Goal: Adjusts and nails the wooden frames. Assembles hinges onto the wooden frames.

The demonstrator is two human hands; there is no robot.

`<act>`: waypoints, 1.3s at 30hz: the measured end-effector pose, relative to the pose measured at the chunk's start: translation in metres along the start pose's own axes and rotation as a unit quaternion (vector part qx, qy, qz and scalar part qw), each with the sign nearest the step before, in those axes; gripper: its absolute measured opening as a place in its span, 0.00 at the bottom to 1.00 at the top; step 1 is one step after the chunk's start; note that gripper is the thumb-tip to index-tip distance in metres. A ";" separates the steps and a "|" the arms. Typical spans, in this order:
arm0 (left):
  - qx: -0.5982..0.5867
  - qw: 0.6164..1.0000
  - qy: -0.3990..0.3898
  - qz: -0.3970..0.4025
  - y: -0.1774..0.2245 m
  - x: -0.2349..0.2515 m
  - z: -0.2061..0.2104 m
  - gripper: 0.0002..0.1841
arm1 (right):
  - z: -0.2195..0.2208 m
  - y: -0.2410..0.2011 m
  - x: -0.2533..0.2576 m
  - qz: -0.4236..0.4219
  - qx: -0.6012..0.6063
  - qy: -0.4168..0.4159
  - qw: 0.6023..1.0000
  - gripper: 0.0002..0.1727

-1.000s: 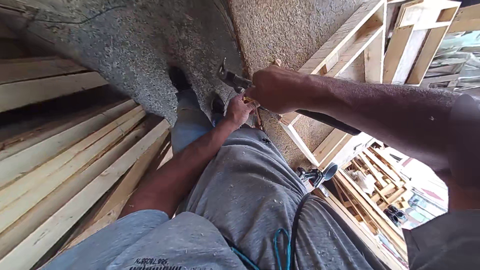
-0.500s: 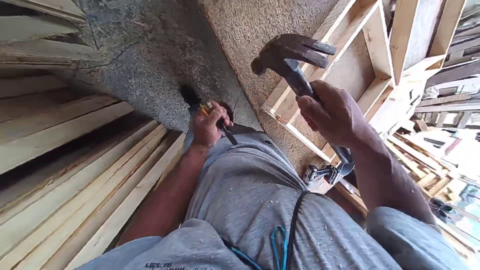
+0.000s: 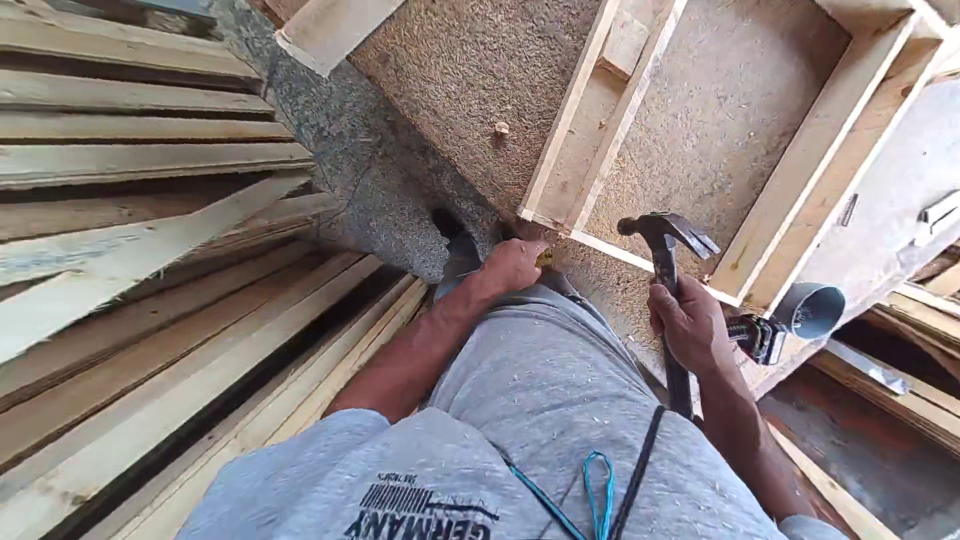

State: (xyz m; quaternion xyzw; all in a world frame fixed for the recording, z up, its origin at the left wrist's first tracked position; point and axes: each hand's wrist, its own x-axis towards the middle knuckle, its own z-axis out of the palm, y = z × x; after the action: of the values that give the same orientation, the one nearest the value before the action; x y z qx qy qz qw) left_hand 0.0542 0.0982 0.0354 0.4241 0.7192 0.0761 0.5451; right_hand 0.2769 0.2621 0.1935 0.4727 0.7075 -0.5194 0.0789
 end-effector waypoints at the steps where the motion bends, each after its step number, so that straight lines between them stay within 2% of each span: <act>1: 0.027 0.999 -0.019 -0.006 -0.005 -0.010 0.004 0.21 | -0.002 0.009 -0.005 0.007 -0.008 -0.001 1.000 0.19; 2: 0.033 0.999 -0.029 -0.016 -0.009 -0.018 0.009 0.18 | -0.003 0.016 -0.008 0.014 -0.012 -0.002 1.000 0.19; 4: -0.038 0.998 0.009 -0.047 -0.008 -0.024 0.015 0.20 | -0.003 0.025 -0.010 0.023 -0.008 -0.009 1.000 0.20; 7: -0.136 0.985 0.100 -0.044 0.008 -0.003 0.011 0.33 | 0.002 0.030 -0.002 0.025 -0.003 -0.022 0.999 0.21; 9: -0.124 0.988 0.090 -0.029 0.017 0.016 0.013 0.41 | 0.005 0.029 0.004 0.020 -0.025 -0.032 0.999 0.21; 10: -0.096 0.992 0.081 -0.022 0.019 0.020 0.016 0.42 | 0.005 0.028 0.006 0.019 -0.034 -0.036 0.999 0.21; 12: -0.033 0.998 0.062 0.000 0.015 0.017 0.022 0.38 | 0.005 0.024 0.009 0.008 -0.044 -0.041 0.998 0.20; 15: 0.059 0.997 0.033 0.042 0.003 0.001 0.021 0.20 | 0.011 0.024 0.011 -0.006 -0.046 -0.036 0.998 0.19; 16: 0.057 0.997 0.049 0.036 0.002 -0.002 0.022 0.19 | 0.012 0.025 0.012 -0.006 -0.055 -0.038 0.998 0.20; 17: 0.023 0.996 0.083 0.016 0.004 -0.002 0.022 0.20 | 0.013 0.025 0.013 -0.007 -0.070 -0.041 0.997 0.21; 19: -0.037 0.990 0.133 -0.004 0.007 0.005 0.018 0.30 | 0.014 0.028 0.015 -0.015 -0.110 -0.050 0.993 0.24; 20: -0.040 0.993 0.108 -0.001 0.008 0.010 0.015 0.36 | 0.014 0.030 0.013 -0.021 -0.135 -0.057 0.989 0.27; 22: -0.018 1.000 0.014 0.017 0.007 0.016 0.007 0.39 | 0.013 0.039 0.009 -0.039 -0.186 -0.076 0.979 0.32; 24: 0.009 0.998 -0.037 0.049 -0.001 0.015 -0.009 0.34 | 0.013 0.051 0.010 -0.055 -0.236 -0.091 0.966 0.32; 27: 0.091 0.987 -0.082 0.104 -0.016 -0.001 -0.028 0.15 | 0.023 0.073 0.012 -0.072 -0.314 -0.086 0.943 0.31; 28: 0.093 0.987 -0.087 0.099 -0.020 -0.008 -0.032 0.14 | 0.028 0.079 0.012 -0.074 -0.342 -0.077 0.934 0.28; 30: 0.048 0.994 -0.077 0.056 -0.030 -0.023 -0.040 0.19 | 0.039 0.094 0.016 -0.090 -0.381 -0.042 0.919 0.24; 32: -0.010 0.998 -0.059 -0.003 -0.043 -0.038 -0.051 0.27 | 0.049 0.109 0.021 -0.107 -0.392 -0.004 0.914 0.20; 34: -0.045 0.997 -0.004 -0.063 -0.057 -0.051 -0.063 0.32 | 0.059 0.120 0.027 -0.091 -0.397 0.014 0.913 0.18; 36: -0.060 0.987 0.111 -0.100 -0.061 -0.052 -0.079 0.30 | 0.067 0.124 0.030 -0.035 -0.396 0.002 0.918 0.20; 38: -0.048 0.969 0.226 -0.085 -0.059 -0.035 -0.100 0.25 | 0.072 0.114 0.037 0.055 -0.392 -0.044 0.917 0.23; 39: -0.022 0.965 0.252 -0.065 -0.057 -0.018 -0.115 0.25 | 0.075 0.109 0.041 0.096 -0.390 -0.061 0.914 0.24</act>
State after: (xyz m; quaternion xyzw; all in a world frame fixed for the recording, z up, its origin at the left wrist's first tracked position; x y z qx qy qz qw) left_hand -0.0722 0.0902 0.0613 0.3316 0.8572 0.1608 0.3597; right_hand 0.3082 0.2272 0.0629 0.4374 0.7990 -0.2195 0.3494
